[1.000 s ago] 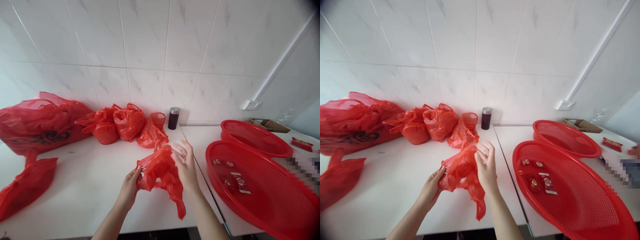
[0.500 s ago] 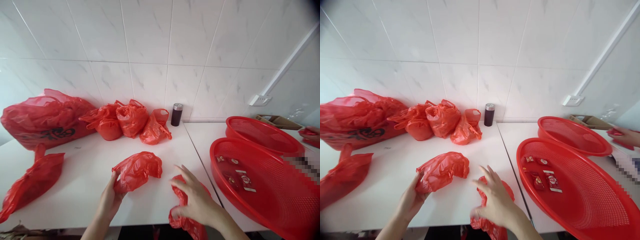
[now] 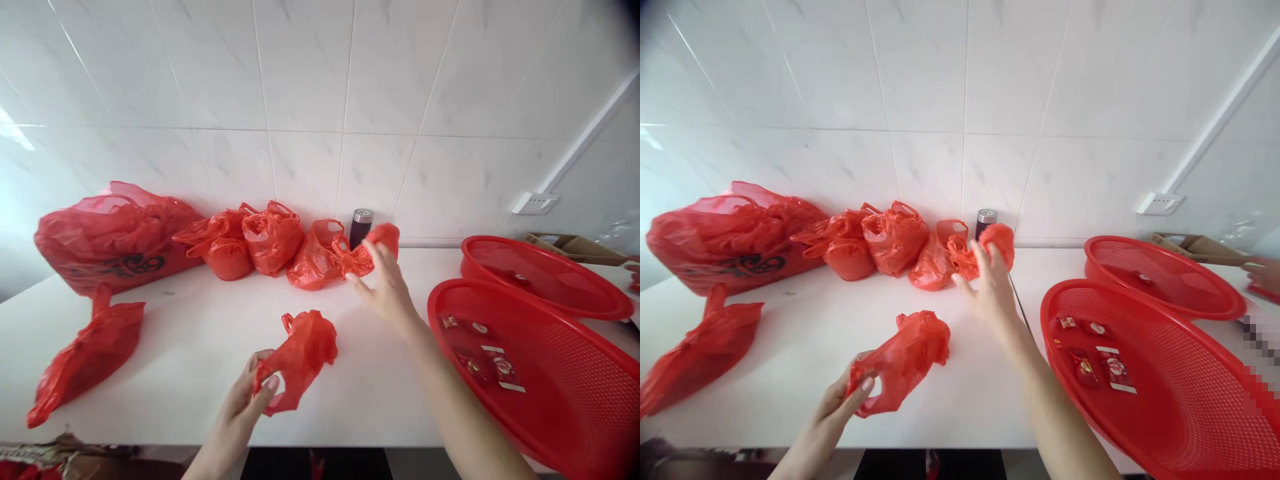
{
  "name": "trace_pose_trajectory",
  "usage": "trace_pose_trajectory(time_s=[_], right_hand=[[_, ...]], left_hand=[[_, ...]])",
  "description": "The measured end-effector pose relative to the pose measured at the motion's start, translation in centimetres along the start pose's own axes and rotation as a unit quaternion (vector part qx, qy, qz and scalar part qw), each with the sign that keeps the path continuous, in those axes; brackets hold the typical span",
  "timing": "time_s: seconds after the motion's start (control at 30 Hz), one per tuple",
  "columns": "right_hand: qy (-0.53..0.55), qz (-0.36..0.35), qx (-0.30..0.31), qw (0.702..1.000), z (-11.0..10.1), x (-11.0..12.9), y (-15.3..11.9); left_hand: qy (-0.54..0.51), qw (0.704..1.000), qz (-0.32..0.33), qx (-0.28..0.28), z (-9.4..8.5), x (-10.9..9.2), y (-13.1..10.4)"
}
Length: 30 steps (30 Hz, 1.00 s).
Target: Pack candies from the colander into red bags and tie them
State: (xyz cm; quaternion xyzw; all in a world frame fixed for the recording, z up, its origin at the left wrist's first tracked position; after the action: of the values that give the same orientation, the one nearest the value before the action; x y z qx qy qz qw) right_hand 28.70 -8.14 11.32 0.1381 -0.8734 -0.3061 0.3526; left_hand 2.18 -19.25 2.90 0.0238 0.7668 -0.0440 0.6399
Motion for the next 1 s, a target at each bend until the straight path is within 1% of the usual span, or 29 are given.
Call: trace_pose_trajectory(time_s=[0.03, 0.07, 0.1, 0.13, 0.17, 0.2, 0.23, 0.27, 0.3, 0.33, 0.37, 0.4, 0.43, 0.47, 0.5, 0.53, 0.6, 0.63, 0.7, 0.77, 0.83, 0.9, 1.0], right_hand=[[0.032, -0.028, 0.048, 0.998, 0.3, 1.8, -0.9], [0.059, -0.032, 0.114, 0.991, 0.6, 3.3, -2.2], [0.062, -0.017, 0.188, 0.98, 0.9, 4.4, -3.7], [0.05, 0.008, 0.254, 0.966, 1.3, 4.9, -5.2], [0.03, 0.039, 0.309, 0.95, 1.7, 4.9, -6.7], [0.005, 0.069, 0.349, 0.934, 2.0, 4.4, -8.0], [-0.017, 0.094, 0.374, 0.923, 2.3, 3.6, -9.1], [-0.03, 0.112, 0.385, 0.915, 2.5, 2.5, -10.1], [-0.034, 0.124, 0.386, 0.913, 2.8, 1.4, -10.9], [-0.025, 0.131, 0.378, 0.916, 2.9, 0.4, -11.5], [-0.004, 0.134, 0.365, 0.921, 3.0, -0.4, -12.0], [0.026, 0.133, 0.35, 0.927, 3.2, -0.9, -12.4], [0.061, 0.127, 0.338, 0.93, 3.3, -1.2, -12.7], [0.098, 0.117, 0.329, 0.932, 3.4, -1.3, -12.8], [0.132, 0.107, 0.322, 0.931, 3.5, -1.4, -12.9], [0.159, 0.097, 0.315, 0.93, 3.6, -1.5, -12.8], [0.187, 0.094, 0.294, 0.933, 3.7, -2.2, -12.1], [0.189, 0.104, 0.275, 0.937, 3.6, -2.9, -11.6], [0.163, 0.151, 0.218, 0.95, 3.2, -4.9, -10.2], [0.121, 0.203, 0.158, 0.959, 2.6, -6.8, -8.7], [0.097, 0.225, 0.122, 0.962, 2.3, -7.8, -7.3], [0.096, 0.189, 0.101, 0.972, 2.6, -7.4, -6.3], [0.045, 0.096, 0.07, 0.992, 4.6, -5.8, -5.6]], left_hand=[[0.032, 0.998, 0.029, 0.04, 0.8, -0.9, -0.4], [0.065, 0.993, 0.054, 0.083, 1.6, -1.6, -0.8], [0.101, 0.984, 0.073, 0.129, 2.4, -2.2, -1.1], [0.138, 0.971, 0.086, 0.176, 3.1, -2.6, -1.3], [0.173, 0.955, 0.092, 0.222, 3.7, -2.8, -1.4], [0.203, 0.939, 0.092, 0.261, 4.2, -2.8, -1.4], [0.224, 0.928, 0.087, 0.285, 4.6, -2.6, -1.2], [0.238, 0.925, 0.081, 0.285, 4.9, -2.2, -0.9], [0.248, 0.931, 0.079, 0.256, 5.2, -1.7, -0.3], [0.254, 0.942, 0.082, 0.204, 5.5, -1.0, 0.4], [0.258, 0.952, 0.087, 0.136, 5.8, -0.3, 1.3], [0.262, 0.958, 0.092, 0.069, 6.1, 0.5, 2.2], [0.264, 0.96, 0.097, 0.015, 6.5, 1.3, 3.1], [0.267, 0.959, 0.098, -0.014, 7.0, 2.1, 4.0], [0.269, 0.958, 0.096, -0.02, 7.4, 2.8, 4.8], [0.27, 0.958, 0.092, -0.01, 7.7, 3.3, 5.6], [0.272, 0.958, 0.084, 0.027, 7.8, 3.8, 6.7], [0.271, 0.958, 0.081, 0.042, 7.5, 3.8, 7.1], [0.264, 0.96, 0.075, 0.051, 6.6, 3.6, 7.6], [0.257, 0.963, 0.071, 0.037, 5.4, 3.1, 7.6], [0.249, 0.966, 0.066, 0.019, 4.3, 2.8, 7.3], [0.242, 0.968, 0.061, 0.011, 3.7, 2.7, 6.7], [0.233, 0.971, 0.058, -0.006, 3.5, 2.7, 5.8]])
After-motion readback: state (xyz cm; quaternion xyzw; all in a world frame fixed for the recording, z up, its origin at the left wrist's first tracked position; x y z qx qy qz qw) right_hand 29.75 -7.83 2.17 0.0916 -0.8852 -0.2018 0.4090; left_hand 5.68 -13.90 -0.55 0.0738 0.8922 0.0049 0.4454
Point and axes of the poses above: each hand's wrist, its own y-axis towards the middle knuckle, its own z-axis out of the palm, x = y × z, the point moved 1 cm from there along y, towards the middle knuckle, and after that the axes turned 1 degree about y, right-handed, at the moved point
